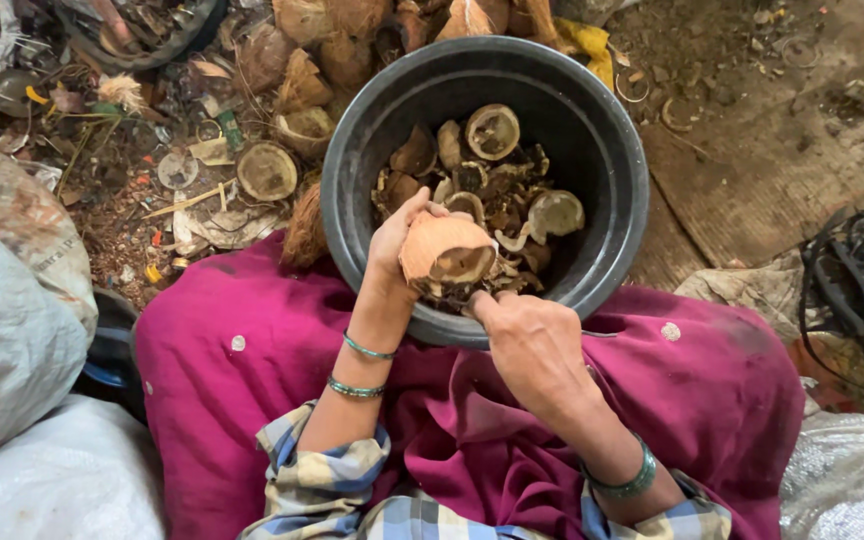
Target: The person sits on the ground with a large basin of coconut shell pieces on their lap and uses a small knife to scoop the dried kernel out of each shell half, dropping the extracted kernel and discarded shells back into the basin. They work through the shells one at a time, occasionally reaching into the basin for the next piece.
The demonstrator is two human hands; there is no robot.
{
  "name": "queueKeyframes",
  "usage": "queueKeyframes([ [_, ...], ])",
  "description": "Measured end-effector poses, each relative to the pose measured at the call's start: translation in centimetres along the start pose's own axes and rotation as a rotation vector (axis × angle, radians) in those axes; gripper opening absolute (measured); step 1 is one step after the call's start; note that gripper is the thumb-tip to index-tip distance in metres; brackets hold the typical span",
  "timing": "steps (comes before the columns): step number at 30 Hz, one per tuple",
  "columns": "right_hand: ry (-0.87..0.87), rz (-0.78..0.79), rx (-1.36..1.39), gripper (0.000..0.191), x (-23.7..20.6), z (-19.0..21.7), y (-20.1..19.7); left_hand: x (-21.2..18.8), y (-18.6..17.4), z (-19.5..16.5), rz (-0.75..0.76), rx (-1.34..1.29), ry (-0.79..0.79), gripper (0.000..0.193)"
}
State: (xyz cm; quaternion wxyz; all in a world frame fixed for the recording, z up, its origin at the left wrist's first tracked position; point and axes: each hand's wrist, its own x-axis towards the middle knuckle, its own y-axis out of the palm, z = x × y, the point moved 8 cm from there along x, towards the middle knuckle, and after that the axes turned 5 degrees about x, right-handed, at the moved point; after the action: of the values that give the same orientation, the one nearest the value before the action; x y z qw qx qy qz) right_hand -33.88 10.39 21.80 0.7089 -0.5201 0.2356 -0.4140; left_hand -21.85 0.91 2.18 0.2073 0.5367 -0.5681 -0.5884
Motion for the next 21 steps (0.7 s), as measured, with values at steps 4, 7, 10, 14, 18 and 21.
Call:
queueKeyframes([
  [4,-0.057,-0.021,0.003,0.012,-0.2,0.8,0.1,-1.5,1.8,0.5,0.025,0.106,0.009,0.044],
  [7,-0.032,-0.081,-0.086,0.009,-0.4,1.9,0.7,-2.0,2.5,0.5,0.060,0.143,0.016,0.041],
  [10,0.030,-0.096,-0.136,0.008,-0.2,2.7,1.9,-2.0,1.9,-0.7,0.008,0.293,0.113,0.043],
  [14,0.078,-0.110,-0.212,0.003,0.0,3.3,2.9,-1.2,0.6,-1.2,-0.095,0.120,0.098,0.043],
  [18,0.076,-0.163,-0.169,0.005,0.7,2.8,3.0,-2.0,-0.7,-2.7,-0.223,0.137,0.239,0.041],
  [21,0.060,-0.183,-0.126,0.008,1.0,2.2,2.9,-2.8,-1.0,-3.4,-0.272,0.139,0.341,0.041],
])
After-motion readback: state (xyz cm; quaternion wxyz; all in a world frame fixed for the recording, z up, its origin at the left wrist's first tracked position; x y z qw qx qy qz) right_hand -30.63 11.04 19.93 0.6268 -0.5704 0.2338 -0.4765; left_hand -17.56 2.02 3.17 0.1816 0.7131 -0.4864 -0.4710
